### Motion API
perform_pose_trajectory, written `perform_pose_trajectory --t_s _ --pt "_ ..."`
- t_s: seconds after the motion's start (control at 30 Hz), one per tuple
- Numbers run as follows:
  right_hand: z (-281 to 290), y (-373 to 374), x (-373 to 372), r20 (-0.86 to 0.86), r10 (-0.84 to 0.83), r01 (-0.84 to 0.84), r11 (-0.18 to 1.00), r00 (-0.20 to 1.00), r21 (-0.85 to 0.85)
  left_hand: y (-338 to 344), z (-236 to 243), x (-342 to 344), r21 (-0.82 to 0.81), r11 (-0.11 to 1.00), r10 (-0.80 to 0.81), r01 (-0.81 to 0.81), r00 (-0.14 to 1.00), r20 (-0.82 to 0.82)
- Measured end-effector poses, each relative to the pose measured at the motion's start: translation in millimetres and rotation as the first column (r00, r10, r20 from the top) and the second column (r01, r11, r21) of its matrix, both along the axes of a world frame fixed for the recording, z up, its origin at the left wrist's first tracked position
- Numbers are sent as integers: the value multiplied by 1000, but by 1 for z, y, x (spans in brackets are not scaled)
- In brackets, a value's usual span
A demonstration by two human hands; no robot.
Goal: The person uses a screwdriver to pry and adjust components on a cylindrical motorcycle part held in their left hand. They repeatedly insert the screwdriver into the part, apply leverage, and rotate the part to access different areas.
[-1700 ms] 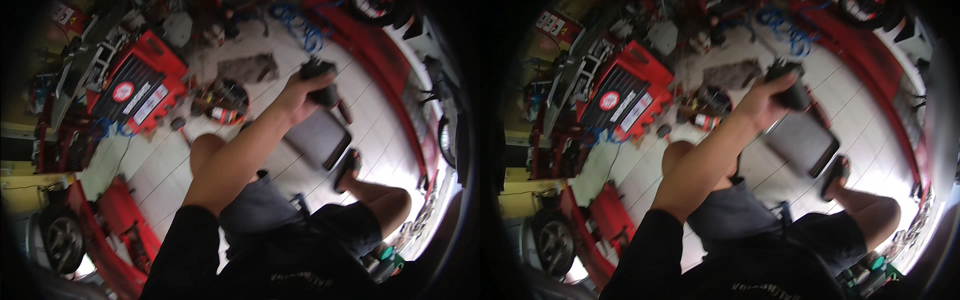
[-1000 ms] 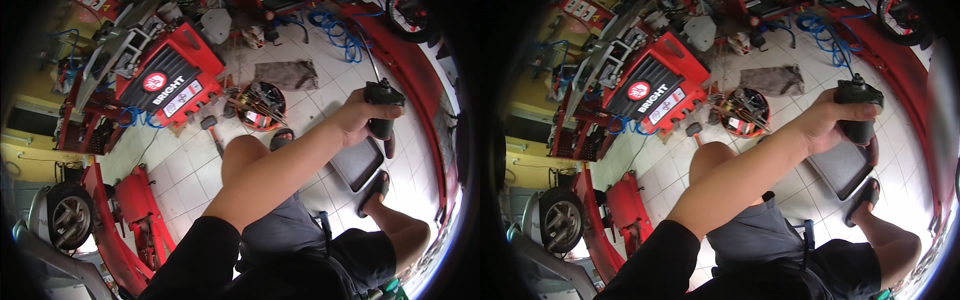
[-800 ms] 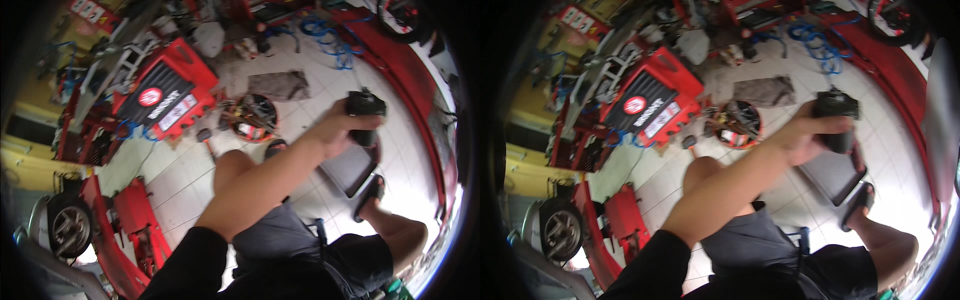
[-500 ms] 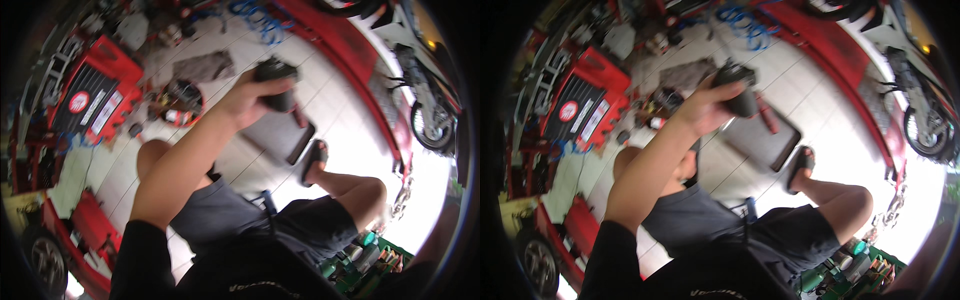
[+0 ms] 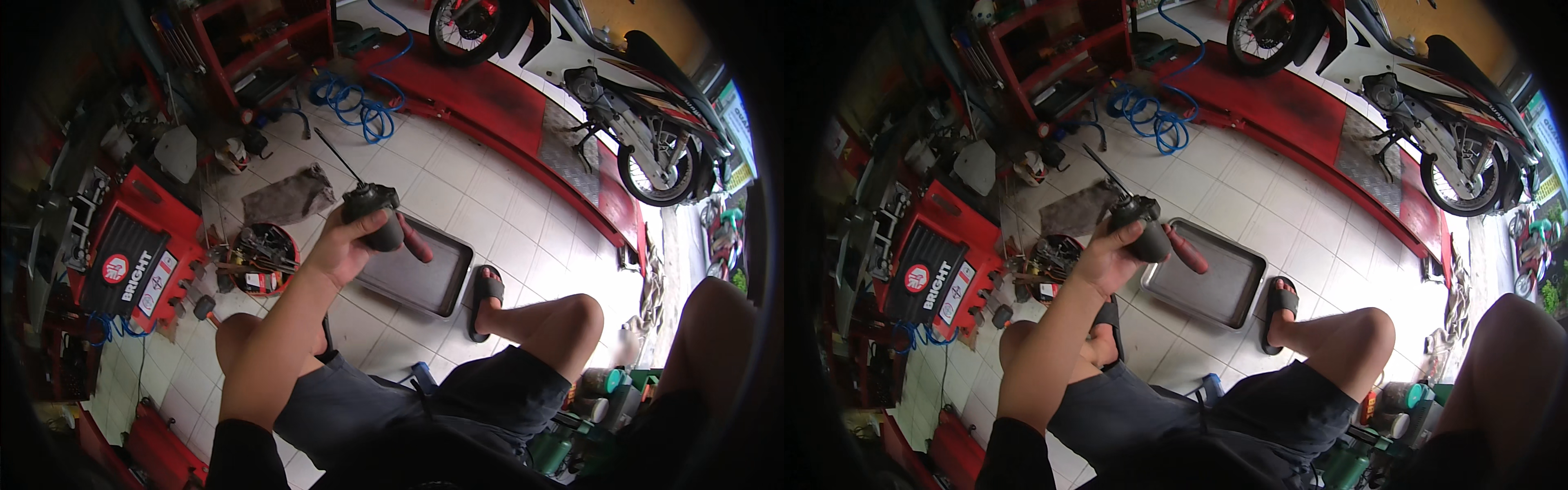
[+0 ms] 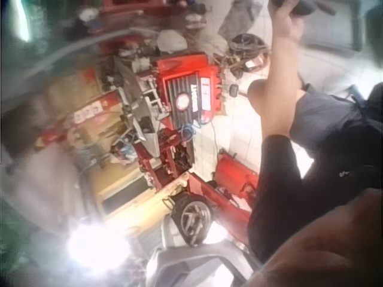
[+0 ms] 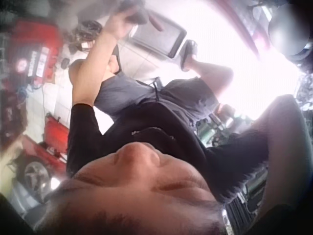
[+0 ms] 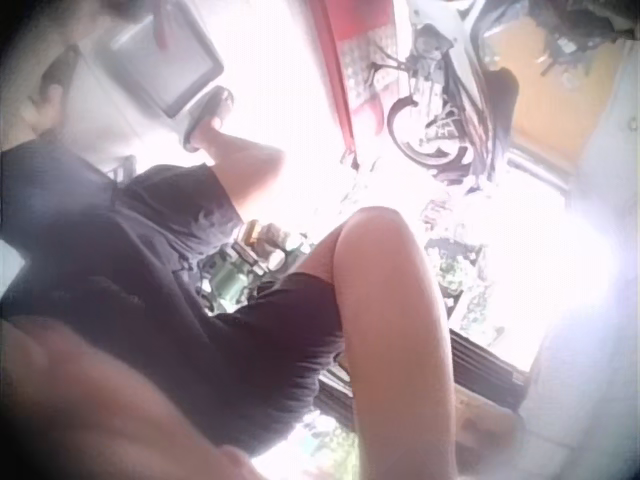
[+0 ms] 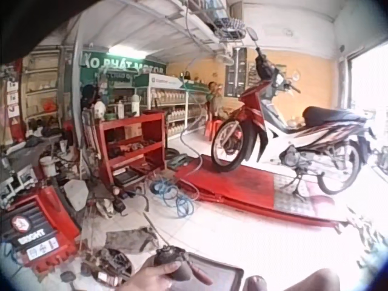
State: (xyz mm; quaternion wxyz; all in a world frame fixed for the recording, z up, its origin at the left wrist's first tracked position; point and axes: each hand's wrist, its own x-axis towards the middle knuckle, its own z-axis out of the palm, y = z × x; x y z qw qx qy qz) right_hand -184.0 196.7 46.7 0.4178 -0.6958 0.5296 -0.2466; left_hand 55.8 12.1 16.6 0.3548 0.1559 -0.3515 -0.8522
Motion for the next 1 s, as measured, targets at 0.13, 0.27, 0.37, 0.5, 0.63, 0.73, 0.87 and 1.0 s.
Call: perform_pose_trajectory --t_s 0.13,0.27,0.37,0.5,0.63,0.73,0.87,1.0 --pt "3 -1 3 10 2 -2 1000 1000 -5 -2 0 6 37 999 -4 4 1000 -1" --pt "13 1 3 -5 4 -4 1000 1000 -12 -5 0 8 53 999 -9 10 1000 -19" --pt "39 -1 1 -44 -13 10 998 999 -62 -4 -1 10 46 999 -18 19 999 -29" --pt "124 -17 -8 -127 -59 18 954 990 -299 -3 3 4 40 999 -30 32 998 -51" --pt "221 -68 1 -77 -98 31 790 992 -613 1 0 12 27 999 -41 42 998 -46" --pt "238 -121 22 65 -57 86 667 996 -740 -1 5 28 -8 1000 27 -27 999 -26" --pt "184 -156 27 55 -90 104 760 994 -642 -1 12 23 -91 996 -16 4 991 -134" --pt "27 -109 -12 -307 -98 6 958 946 -287 0 19 1 -143 977 -195 155 923 -332"
